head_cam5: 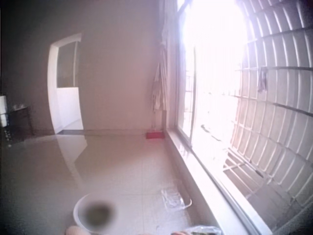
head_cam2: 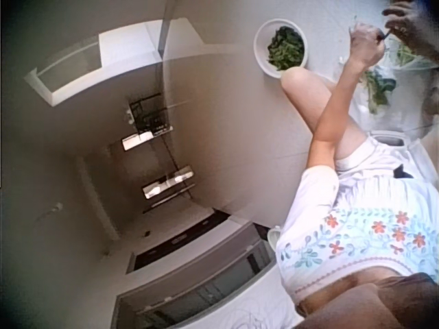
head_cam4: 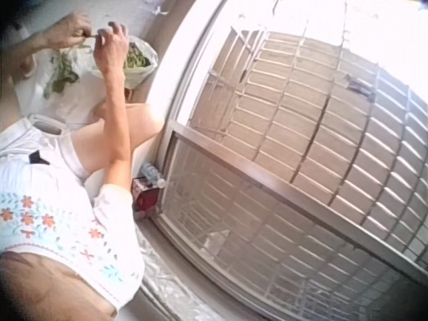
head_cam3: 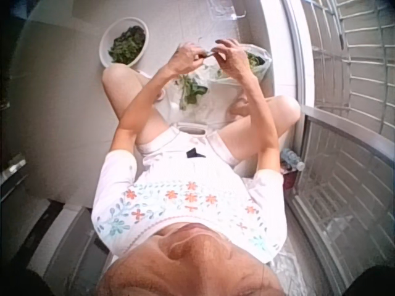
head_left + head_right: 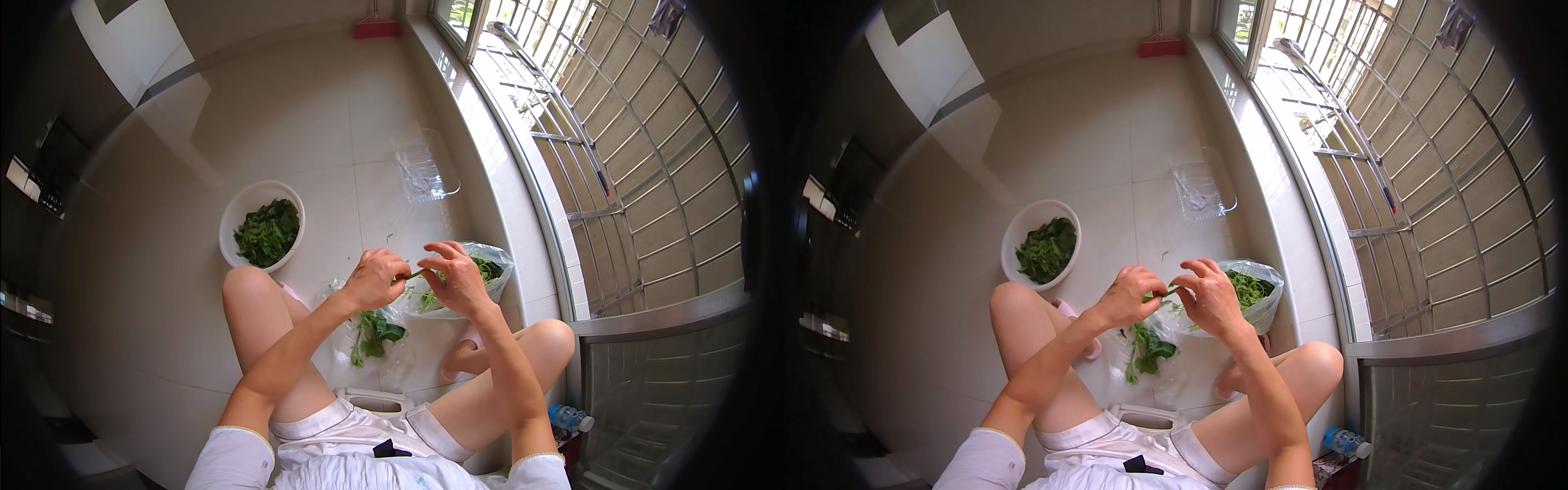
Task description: The person plucks leaves from stalks by hand and places the leaves into a bowl while discarding the stalks into a plastic bag.
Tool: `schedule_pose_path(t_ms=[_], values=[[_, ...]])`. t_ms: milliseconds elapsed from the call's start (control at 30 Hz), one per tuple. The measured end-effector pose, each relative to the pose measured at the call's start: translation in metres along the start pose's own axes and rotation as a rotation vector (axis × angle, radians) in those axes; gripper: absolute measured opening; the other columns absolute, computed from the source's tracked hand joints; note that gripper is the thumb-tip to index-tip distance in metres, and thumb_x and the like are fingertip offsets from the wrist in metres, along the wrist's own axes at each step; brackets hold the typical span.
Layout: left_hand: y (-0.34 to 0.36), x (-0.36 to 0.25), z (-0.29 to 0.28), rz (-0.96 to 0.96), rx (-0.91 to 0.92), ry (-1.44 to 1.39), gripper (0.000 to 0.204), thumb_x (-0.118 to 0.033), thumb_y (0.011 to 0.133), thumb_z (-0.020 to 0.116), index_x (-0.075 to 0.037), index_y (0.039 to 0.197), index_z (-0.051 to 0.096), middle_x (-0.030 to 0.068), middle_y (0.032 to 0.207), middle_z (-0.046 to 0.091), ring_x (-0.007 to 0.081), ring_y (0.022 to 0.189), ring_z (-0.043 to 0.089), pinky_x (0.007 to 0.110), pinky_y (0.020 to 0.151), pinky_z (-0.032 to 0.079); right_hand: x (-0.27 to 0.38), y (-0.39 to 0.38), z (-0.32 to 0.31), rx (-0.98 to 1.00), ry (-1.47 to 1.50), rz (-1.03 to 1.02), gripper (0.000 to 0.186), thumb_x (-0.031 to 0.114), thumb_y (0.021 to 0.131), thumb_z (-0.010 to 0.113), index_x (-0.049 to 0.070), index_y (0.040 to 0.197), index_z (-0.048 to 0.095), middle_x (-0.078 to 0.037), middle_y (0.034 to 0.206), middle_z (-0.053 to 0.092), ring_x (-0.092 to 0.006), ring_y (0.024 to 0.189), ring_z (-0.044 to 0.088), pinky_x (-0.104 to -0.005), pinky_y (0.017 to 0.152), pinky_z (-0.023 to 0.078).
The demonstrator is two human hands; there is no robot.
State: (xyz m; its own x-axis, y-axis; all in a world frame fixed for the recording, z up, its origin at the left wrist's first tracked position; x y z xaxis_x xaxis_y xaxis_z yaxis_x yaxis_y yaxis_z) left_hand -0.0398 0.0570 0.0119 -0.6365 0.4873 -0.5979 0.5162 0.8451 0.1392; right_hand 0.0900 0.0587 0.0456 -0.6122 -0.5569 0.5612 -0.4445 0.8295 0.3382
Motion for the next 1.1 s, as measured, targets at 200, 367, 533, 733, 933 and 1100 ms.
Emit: schedule_pose_path(t_ms=[200,367,533,733,933,1100], values=[[-0.003,-0.005,-0.008,0.069,-0.045,0.006,0.011,-0.010,0.067,0.055,-0.007,0.076,0.059,0.0037,0.076,0.057,0.0196,0.081,0.050,0.035,0.080,0.034,-0.019,-0.005,0.016,0.298,0.390,0.386,0.010,0.010,0.072,0.057,0.003,0.080,0.058,-0.006,0.081,0.055,-0.0147,0.081,0.051,-0.0273,0.072,0.042],[-0.001,-0.006,-0.017,0.065,-0.161,-0.210,0.011,-0.006,0.066,0.060,-0.006,0.077,0.060,0.0051,0.077,0.058,0.0202,0.079,0.052,0.032,0.074,0.038,-0.023,-0.011,0.028,0.239,1.100,0.521,0.015,0.015,0.075,0.058,0.000,0.079,0.055,-0.001,0.075,0.053,-0.0089,0.072,0.049,-0.0219,0.068,0.040],[-0.004,-0.002,-0.014,-0.058,-0.238,-0.407,0.012,-0.001,0.066,0.061,-0.004,0.078,0.062,0.0069,0.078,0.058,0.0176,0.072,0.055,0.026,0.063,0.043,-0.019,-0.012,0.033,0.181,1.229,0.646,0.016,0.015,0.074,0.060,0.001,0.081,0.055,0.000,0.074,0.053,-0.0074,0.069,0.047,-0.0206,0.064,0.038],[-0.005,0.005,-0.007,-0.236,-0.211,-0.782,0.009,-0.001,0.072,0.057,0.001,0.079,0.060,0.0038,0.078,0.059,0.0103,0.072,0.055,0.021,0.065,0.044,-0.025,-0.016,0.037,0.094,1.127,0.728,0.012,0.012,0.071,0.060,0.001,0.076,0.056,-0.001,0.068,0.054,-0.0074,0.061,0.048,-0.0198,0.057,0.039],[-0.007,0.005,0.003,-0.341,-0.181,-1.114,0.011,-0.003,0.075,0.056,0.003,0.083,0.059,0.0042,0.078,0.058,0.0097,0.070,0.053,0.020,0.064,0.044,-0.024,-0.018,0.038,0.056,1.140,0.773,0.014,0.013,0.072,0.059,0.001,0.076,0.056,-0.002,0.070,0.055,-0.0074,0.063,0.049,-0.0191,0.058,0.039],[-0.006,0.009,0.006,-0.419,-0.185,-1.116,0.012,-0.007,0.075,0.056,0.003,0.081,0.060,0.0058,0.073,0.059,0.0104,0.067,0.053,0.021,0.062,0.044,-0.024,-0.021,0.043,0.122,1.115,0.729,0.015,0.017,0.074,0.059,0.003,0.078,0.056,-0.001,0.074,0.055,-0.0073,0.068,0.051,-0.0210,0.062,0.041]])
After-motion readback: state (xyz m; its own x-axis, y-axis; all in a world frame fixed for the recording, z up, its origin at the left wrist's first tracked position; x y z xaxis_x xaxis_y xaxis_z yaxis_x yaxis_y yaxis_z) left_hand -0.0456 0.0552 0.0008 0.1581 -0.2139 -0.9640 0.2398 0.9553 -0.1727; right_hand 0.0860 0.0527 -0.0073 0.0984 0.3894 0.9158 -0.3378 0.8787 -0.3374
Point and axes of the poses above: each hand's wrist, its own y-axis towards the middle knuckle, its own z-axis out of the palm, x = y × z, the point moved 5 cm from there along y, towards the middle knuckle
